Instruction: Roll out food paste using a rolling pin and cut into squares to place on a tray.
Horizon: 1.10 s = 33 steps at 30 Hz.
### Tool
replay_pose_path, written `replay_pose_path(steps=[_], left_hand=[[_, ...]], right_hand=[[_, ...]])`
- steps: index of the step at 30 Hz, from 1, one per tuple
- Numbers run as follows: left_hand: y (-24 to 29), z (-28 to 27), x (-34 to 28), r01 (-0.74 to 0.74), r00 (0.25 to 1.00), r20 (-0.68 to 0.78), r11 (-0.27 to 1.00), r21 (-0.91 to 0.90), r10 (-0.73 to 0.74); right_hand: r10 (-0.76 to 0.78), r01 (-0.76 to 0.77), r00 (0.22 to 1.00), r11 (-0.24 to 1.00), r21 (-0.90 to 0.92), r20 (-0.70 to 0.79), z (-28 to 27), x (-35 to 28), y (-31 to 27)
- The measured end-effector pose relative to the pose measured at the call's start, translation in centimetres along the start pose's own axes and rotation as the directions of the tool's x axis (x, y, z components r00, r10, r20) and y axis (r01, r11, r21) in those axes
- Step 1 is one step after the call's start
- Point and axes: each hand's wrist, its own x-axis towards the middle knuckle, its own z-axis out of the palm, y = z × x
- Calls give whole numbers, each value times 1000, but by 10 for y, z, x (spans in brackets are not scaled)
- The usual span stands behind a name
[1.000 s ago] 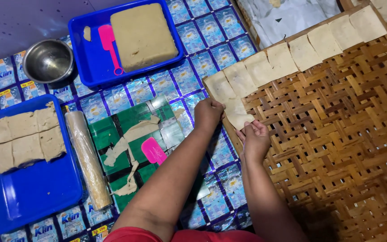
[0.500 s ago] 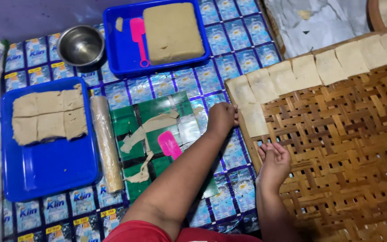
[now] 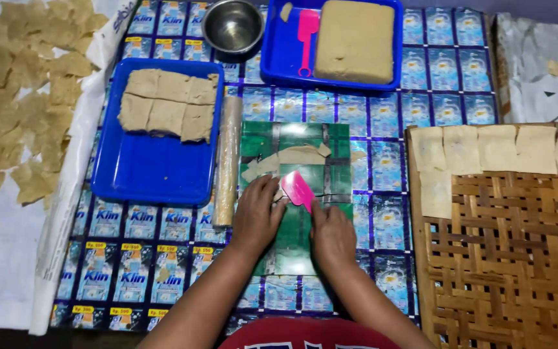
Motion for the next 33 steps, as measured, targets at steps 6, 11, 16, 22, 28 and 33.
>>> replay_pose_path(steps=[6, 11, 16, 22, 28, 33], left_hand=[[-35, 11, -64, 29, 987, 143, 966, 257, -68], [-35, -2, -57, 163, 987, -17, 979, 126, -162], [-27, -6, -66, 237, 970, -75, 967, 91, -231], [-47, 10, -80, 230, 972, 4, 946, 227, -237], [-46, 7, -28, 308, 949, -76, 951, 29, -305], [-54, 33, 24, 267, 944, -160, 954, -138, -288]], right_hand=[[148, -170, 984, 951, 258, 103, -54, 22, -4], [-22, -30, 983, 959, 283, 181, -46, 17, -54], [-76, -21, 960, 940, 339, 269, -19, 40, -74], [-77, 59, 993, 980, 189, 91, 6, 57, -63], [14, -30, 998, 960, 278, 59, -4, 55, -58], [280, -216, 959, 840, 498, -56, 10, 63, -8]])
